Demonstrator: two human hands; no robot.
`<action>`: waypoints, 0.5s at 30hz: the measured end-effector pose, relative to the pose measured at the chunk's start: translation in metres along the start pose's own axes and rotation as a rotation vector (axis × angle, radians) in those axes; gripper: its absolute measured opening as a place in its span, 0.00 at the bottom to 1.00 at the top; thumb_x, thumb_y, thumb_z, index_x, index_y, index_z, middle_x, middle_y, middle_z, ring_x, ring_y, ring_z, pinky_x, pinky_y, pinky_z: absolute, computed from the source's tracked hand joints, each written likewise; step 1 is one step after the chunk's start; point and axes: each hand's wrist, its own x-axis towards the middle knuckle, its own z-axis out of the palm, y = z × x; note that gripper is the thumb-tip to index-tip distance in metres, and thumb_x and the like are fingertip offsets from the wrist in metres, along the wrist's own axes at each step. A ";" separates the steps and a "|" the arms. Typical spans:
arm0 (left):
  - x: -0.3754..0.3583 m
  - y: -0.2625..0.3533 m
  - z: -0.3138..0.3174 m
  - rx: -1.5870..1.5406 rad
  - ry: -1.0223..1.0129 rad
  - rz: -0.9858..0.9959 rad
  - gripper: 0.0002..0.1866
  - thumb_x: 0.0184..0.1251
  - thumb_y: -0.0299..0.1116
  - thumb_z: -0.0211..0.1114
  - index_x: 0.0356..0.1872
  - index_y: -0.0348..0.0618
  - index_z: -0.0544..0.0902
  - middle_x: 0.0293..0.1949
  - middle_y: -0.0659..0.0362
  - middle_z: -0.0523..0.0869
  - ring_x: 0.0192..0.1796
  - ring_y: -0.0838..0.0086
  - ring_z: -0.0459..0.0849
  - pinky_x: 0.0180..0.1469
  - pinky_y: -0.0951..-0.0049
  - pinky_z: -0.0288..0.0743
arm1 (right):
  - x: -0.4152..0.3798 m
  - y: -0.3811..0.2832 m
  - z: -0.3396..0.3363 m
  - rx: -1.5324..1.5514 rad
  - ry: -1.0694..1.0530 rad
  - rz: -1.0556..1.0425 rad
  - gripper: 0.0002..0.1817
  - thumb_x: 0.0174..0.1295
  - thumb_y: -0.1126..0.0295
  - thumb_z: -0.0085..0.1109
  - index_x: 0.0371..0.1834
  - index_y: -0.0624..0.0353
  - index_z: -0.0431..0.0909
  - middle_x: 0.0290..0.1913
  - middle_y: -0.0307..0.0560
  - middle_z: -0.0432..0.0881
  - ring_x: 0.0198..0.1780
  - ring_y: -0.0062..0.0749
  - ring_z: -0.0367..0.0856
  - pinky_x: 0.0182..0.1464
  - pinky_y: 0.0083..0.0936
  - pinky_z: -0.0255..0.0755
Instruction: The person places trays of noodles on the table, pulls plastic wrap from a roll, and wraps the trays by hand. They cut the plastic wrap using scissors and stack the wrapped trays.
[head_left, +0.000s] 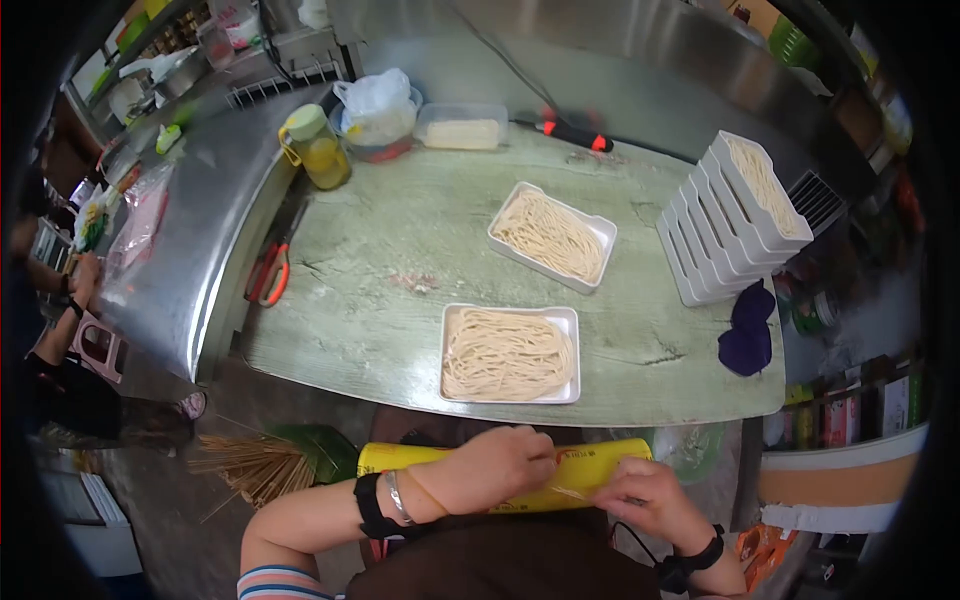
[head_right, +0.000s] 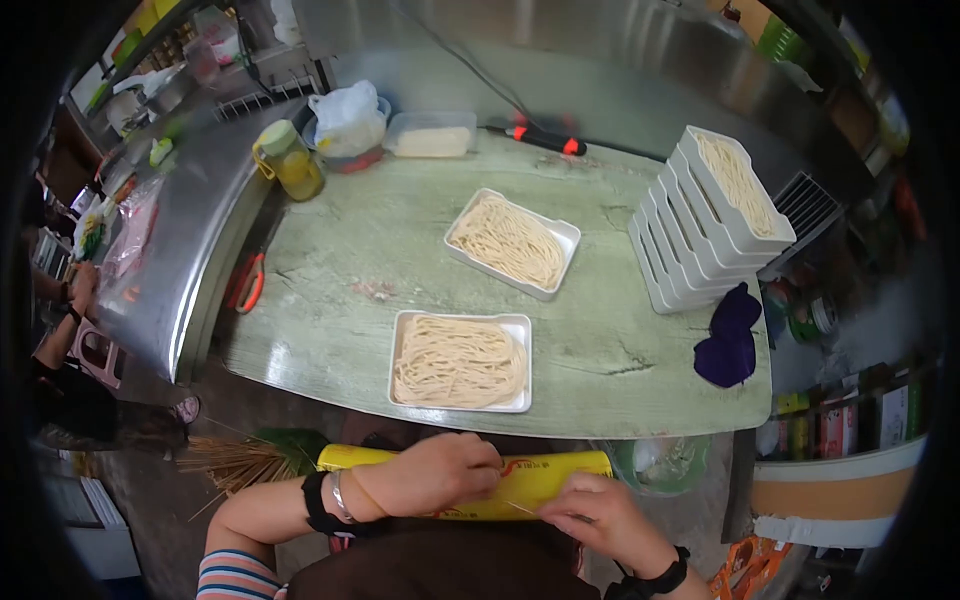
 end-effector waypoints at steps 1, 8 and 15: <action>-0.003 0.004 0.001 0.019 -0.001 -0.005 0.12 0.59 0.35 0.63 0.40 0.39 0.78 0.41 0.53 0.79 0.44 0.58 0.80 0.45 0.62 0.76 | -0.002 0.000 0.001 0.011 0.016 0.036 0.06 0.54 0.74 0.66 0.36 0.57 0.84 0.28 0.43 0.77 0.31 0.34 0.77 0.32 0.26 0.70; -0.009 0.035 -0.014 -0.277 -0.220 -0.285 0.10 0.63 0.34 0.60 0.39 0.40 0.72 0.35 0.53 0.76 0.38 0.58 0.79 0.39 0.62 0.76 | 0.004 -0.015 -0.004 -0.093 -0.029 0.117 0.05 0.51 0.74 0.69 0.31 0.58 0.84 0.26 0.41 0.77 0.27 0.30 0.75 0.29 0.25 0.67; -0.038 0.008 -0.016 0.137 -0.107 -0.044 0.10 0.64 0.34 0.58 0.38 0.38 0.72 0.39 0.54 0.76 0.40 0.59 0.79 0.39 0.62 0.75 | -0.002 0.003 0.000 0.024 -0.022 0.090 0.06 0.53 0.71 0.68 0.35 0.57 0.84 0.27 0.42 0.79 0.29 0.33 0.79 0.30 0.26 0.70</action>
